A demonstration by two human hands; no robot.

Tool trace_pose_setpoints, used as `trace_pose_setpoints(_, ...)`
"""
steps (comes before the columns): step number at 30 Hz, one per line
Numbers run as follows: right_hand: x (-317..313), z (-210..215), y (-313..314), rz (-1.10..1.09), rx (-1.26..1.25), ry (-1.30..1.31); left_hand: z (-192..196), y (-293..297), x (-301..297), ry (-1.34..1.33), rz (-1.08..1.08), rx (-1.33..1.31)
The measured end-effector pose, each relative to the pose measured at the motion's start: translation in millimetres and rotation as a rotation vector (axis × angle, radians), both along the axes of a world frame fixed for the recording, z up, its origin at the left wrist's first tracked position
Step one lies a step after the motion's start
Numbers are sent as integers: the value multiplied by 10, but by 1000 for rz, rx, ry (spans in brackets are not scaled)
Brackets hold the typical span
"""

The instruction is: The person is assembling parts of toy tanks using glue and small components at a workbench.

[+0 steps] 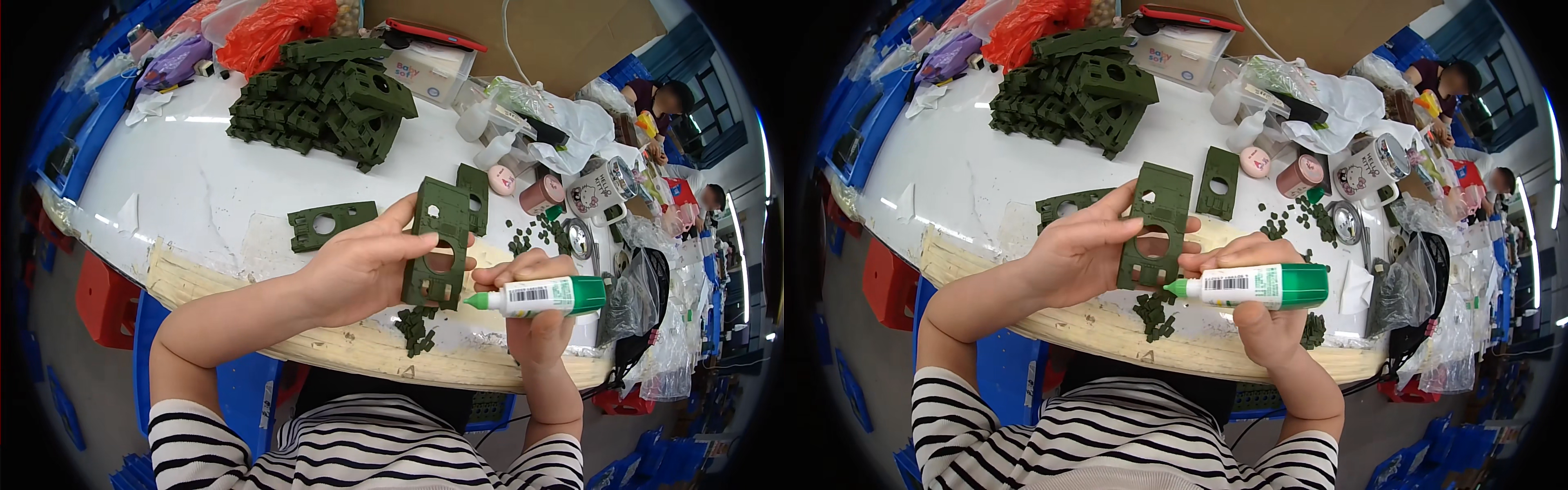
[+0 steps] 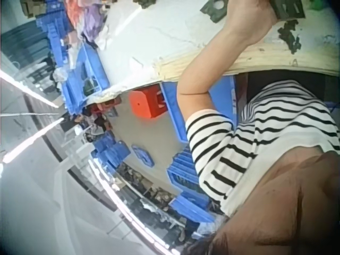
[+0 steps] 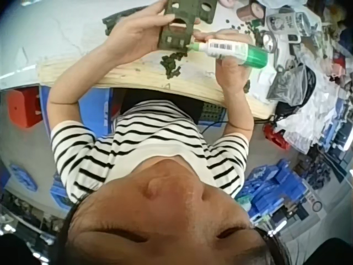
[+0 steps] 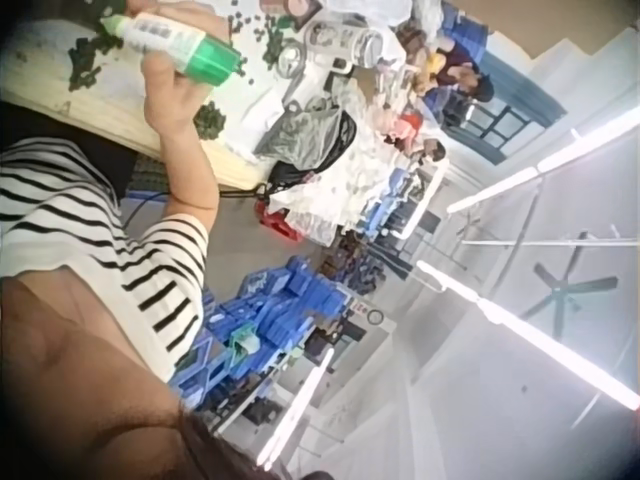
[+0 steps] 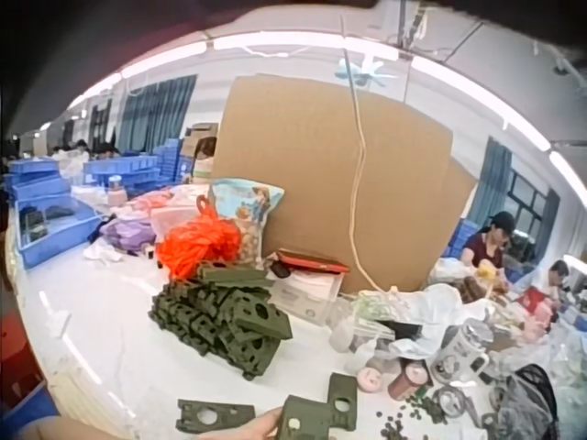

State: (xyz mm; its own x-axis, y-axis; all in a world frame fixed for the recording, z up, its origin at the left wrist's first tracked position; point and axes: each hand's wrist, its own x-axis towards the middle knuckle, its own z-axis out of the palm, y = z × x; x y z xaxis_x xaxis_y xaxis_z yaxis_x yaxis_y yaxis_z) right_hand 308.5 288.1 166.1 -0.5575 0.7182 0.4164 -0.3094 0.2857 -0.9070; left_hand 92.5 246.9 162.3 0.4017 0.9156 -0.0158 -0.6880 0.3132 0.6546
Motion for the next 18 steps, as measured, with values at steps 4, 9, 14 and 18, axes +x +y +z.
trace_pose_setpoints(4,-10,-73,33,71,-26,16,-49,-8,44,14,-72,113)
trace_pose_setpoints(9,-16,-94,58,57,-1,31,-97,-2,55,48,-79,126)
trace_pose_setpoints(14,-12,-109,45,34,69,34,-138,5,86,20,-74,141)
trace_pose_setpoints(18,-15,-120,48,14,116,3,-167,-2,100,18,-46,126)
